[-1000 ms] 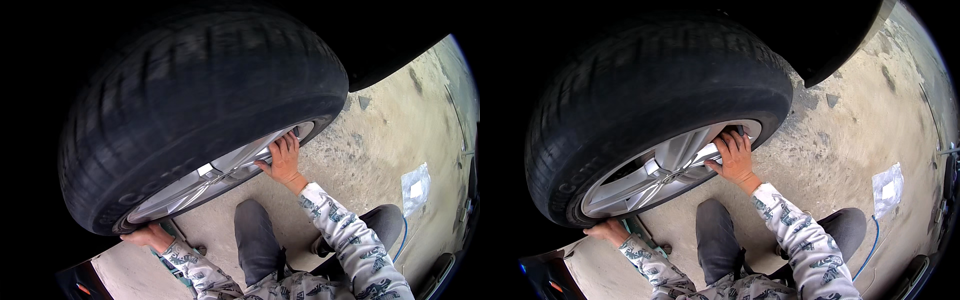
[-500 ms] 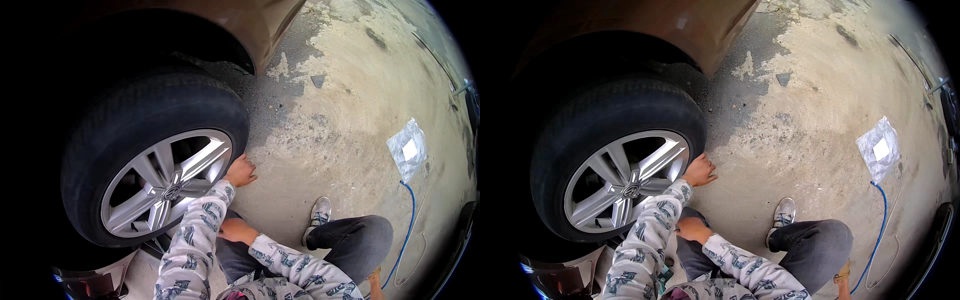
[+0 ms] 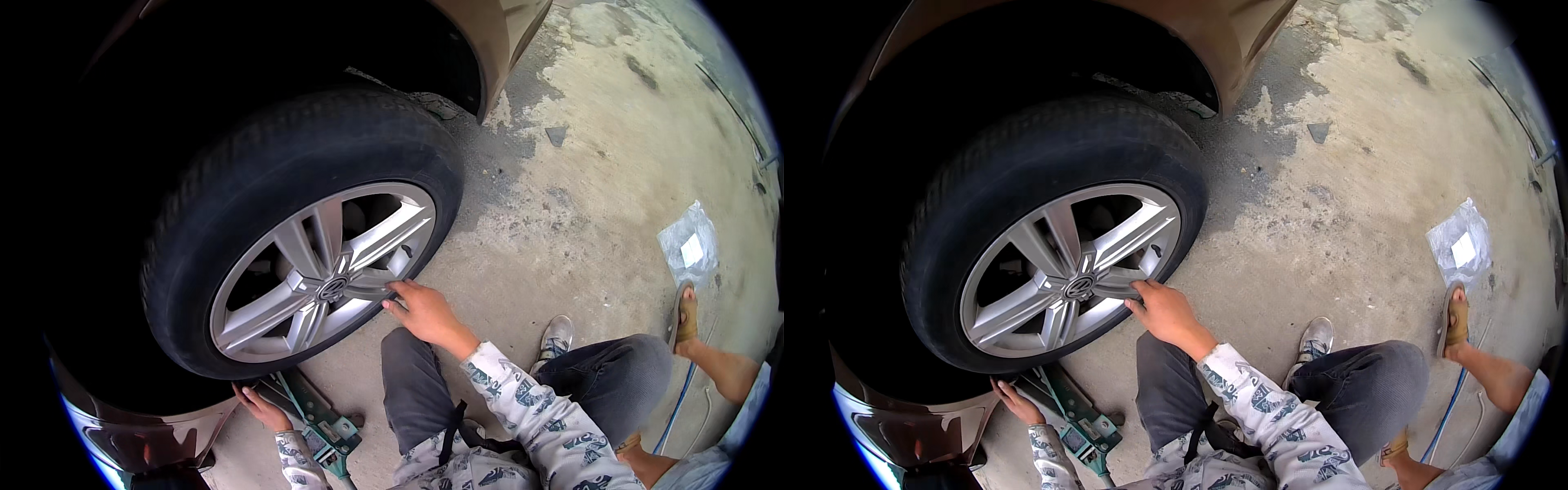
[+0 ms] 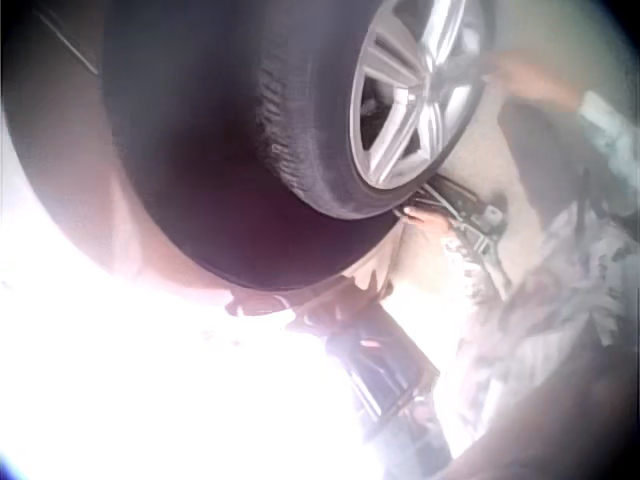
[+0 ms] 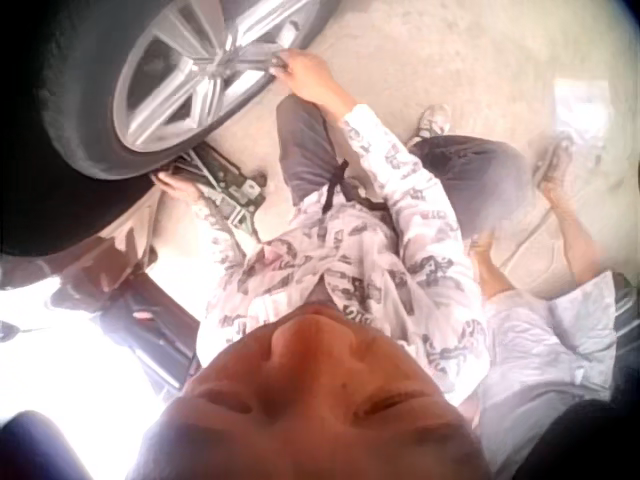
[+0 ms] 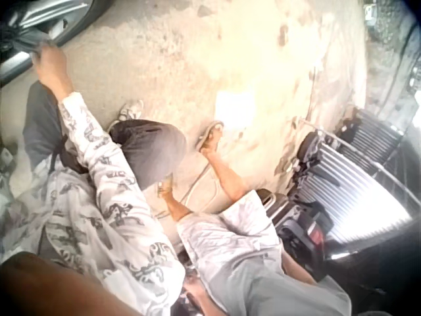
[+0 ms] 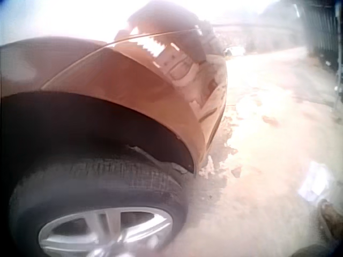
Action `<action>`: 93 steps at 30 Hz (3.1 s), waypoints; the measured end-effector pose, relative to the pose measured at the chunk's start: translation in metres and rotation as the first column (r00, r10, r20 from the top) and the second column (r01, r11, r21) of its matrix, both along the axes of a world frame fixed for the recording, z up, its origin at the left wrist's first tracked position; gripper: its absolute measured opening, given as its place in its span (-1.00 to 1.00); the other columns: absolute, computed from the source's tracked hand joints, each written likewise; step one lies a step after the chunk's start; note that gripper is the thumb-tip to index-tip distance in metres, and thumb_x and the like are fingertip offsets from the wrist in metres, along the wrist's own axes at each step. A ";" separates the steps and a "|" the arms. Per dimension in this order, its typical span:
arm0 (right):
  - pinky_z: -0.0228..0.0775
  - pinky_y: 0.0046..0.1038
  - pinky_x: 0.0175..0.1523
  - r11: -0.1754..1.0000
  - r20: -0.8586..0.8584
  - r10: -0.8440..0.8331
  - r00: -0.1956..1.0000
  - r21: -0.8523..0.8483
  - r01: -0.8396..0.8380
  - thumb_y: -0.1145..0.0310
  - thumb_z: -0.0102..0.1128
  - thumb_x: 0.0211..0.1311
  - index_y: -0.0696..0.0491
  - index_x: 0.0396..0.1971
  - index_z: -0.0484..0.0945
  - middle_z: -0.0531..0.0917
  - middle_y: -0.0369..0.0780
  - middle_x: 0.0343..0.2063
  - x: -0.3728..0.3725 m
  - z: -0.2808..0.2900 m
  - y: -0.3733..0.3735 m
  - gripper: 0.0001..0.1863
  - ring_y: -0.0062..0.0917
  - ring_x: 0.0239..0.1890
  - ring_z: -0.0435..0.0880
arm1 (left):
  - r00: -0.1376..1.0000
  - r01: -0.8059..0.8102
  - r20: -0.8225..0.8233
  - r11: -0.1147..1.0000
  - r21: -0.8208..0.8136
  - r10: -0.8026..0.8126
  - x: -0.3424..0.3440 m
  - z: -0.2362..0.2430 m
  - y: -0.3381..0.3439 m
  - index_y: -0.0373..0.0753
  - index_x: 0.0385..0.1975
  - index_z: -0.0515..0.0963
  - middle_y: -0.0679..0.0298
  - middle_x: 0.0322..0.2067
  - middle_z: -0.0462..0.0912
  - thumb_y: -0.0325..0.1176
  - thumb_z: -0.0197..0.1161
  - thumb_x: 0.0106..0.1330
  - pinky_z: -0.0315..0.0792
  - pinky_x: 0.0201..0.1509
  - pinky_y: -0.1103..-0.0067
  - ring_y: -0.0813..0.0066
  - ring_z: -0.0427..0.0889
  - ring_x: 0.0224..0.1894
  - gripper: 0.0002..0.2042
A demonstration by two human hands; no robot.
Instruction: The person fits a tire onto the wheel hub of a car supported by a floor jack and aligns the bolt holes by hand.
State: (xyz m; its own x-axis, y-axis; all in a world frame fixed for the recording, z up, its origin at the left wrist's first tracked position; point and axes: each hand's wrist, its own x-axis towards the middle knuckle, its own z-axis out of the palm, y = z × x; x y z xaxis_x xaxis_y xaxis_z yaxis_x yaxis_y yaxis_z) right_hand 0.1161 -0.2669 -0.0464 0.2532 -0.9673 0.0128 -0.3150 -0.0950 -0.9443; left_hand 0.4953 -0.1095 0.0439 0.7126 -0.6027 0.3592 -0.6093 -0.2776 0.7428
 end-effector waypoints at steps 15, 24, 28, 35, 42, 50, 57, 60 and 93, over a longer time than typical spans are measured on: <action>0.53 -0.06 -0.07 0.968 -0.071 -0.164 0.984 0.181 0.175 0.17 0.27 0.33 0.15 -0.14 0.58 0.67 0.00 -0.23 -0.040 -0.069 0.003 -0.66 -0.02 -0.17 0.69 | 0.025 0.922 0.884 0.352 0.159 -0.466 -0.393 0.070 -0.313 -0.22 -0.14 0.73 0.26 -0.13 0.78 -0.27 0.28 0.39 0.52 0.11 0.46 0.31 0.74 0.00 -0.79; 0.52 -0.07 -0.03 0.883 -0.252 -0.299 0.920 0.291 0.367 0.13 0.24 0.36 0.14 -0.04 0.61 0.70 0.02 -0.20 -0.091 -0.091 0.001 -0.62 0.00 -0.13 0.69 | -0.477 0.624 0.195 -0.174 0.761 -0.857 -0.280 -0.279 -0.273 -0.21 -0.44 0.62 0.18 -0.40 0.59 -0.10 0.29 0.33 0.40 -0.04 0.38 0.21 0.58 -0.23 -0.72; 0.54 -0.10 -0.03 0.883 -0.200 -0.331 0.922 0.278 0.378 0.15 0.23 0.38 0.16 -0.01 0.60 0.70 0.02 -0.21 -0.082 -0.098 0.004 -0.61 -0.01 -0.13 0.70 | 0.030 0.702 -0.247 -0.156 0.695 -0.969 -0.156 -0.277 -0.175 -0.24 -0.27 0.69 0.11 -0.29 0.70 -0.19 0.26 0.38 0.53 0.06 0.25 0.08 0.67 -0.10 -0.77; 0.57 -0.16 -0.03 0.992 -0.007 -0.117 0.993 -0.047 0.117 0.22 0.21 0.40 0.15 0.11 0.53 0.65 -0.03 -0.12 0.011 -0.020 -0.004 -0.59 -0.07 -0.11 0.69 | 0.831 0.355 0.110 0.671 0.651 -0.546 -0.017 -0.088 0.001 -0.38 0.09 0.57 -0.04 0.10 0.63 -0.37 0.27 0.37 0.38 0.34 0.31 0.01 0.56 0.23 -0.66; 0.55 -0.24 0.06 0.948 -0.005 -0.117 0.993 -0.297 0.111 0.28 0.26 0.34 0.13 0.18 0.48 0.61 -0.10 0.00 0.040 0.046 -0.016 -0.54 -0.20 -0.02 0.65 | 0.922 -0.037 0.367 0.970 -0.241 0.127 -0.042 0.013 -0.033 -0.37 0.40 0.15 -0.10 0.41 0.21 -0.09 -0.07 0.64 0.22 0.47 0.27 0.04 0.30 0.38 -0.46; 0.56 -0.23 0.06 0.953 0.003 -0.212 0.977 -0.222 0.208 0.30 0.29 0.31 0.14 0.15 0.52 0.64 -0.10 0.01 0.024 0.024 -0.015 -0.55 -0.19 0.02 0.66 | 0.686 0.395 0.727 0.826 -0.403 0.026 -0.081 0.089 -0.123 -0.25 0.07 0.29 -0.12 0.48 0.14 0.06 -0.07 0.55 0.38 0.44 0.18 -0.08 0.27 0.44 -0.56; 0.56 -0.24 0.02 0.893 0.110 -0.278 0.954 -0.336 0.299 0.35 0.34 0.26 0.15 0.15 0.53 0.64 -0.09 0.00 0.019 0.066 -0.027 -0.53 -0.19 -0.03 0.67 | 0.465 0.551 0.864 0.826 -0.115 -0.190 -0.127 0.137 -0.141 -0.24 0.28 0.32 -0.07 0.45 0.26 -0.01 -0.12 0.59 0.08 0.56 0.12 -0.05 0.29 0.45 -0.52; 0.57 -0.27 0.00 0.836 0.197 -0.315 0.928 -0.405 0.370 0.36 0.35 0.26 0.15 0.13 0.56 0.66 -0.06 0.00 0.017 0.092 -0.033 -0.55 -0.19 -0.02 0.70 | 0.611 0.427 0.785 0.876 -0.226 -0.096 -0.102 0.146 -0.120 -0.31 0.36 0.28 -0.12 0.40 0.32 0.05 -0.14 0.59 0.10 0.54 0.12 -0.05 0.30 0.44 -0.42; 0.46 -0.30 -0.06 0.519 -0.369 -0.202 0.907 -0.826 -0.220 0.20 0.38 0.04 0.00 -0.40 0.64 0.67 -0.29 -0.41 0.011 0.006 -0.145 -0.79 -0.39 -0.27 0.66 | 0.891 0.013 0.423 0.922 -0.387 0.166 -0.079 0.138 -0.142 -0.44 0.30 0.38 -0.05 0.23 0.49 0.15 -0.34 0.62 0.27 0.42 0.34 0.14 0.46 0.29 -0.29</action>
State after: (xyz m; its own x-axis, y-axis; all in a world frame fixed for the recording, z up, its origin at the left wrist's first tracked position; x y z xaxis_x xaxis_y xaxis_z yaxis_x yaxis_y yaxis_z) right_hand 0.1266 -0.4118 -0.0402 0.4473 -0.5424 0.7111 -0.6030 -0.7702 -0.2081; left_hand 0.4163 -0.2518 0.1820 0.4640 -0.3118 0.8292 -0.8836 -0.0965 0.4582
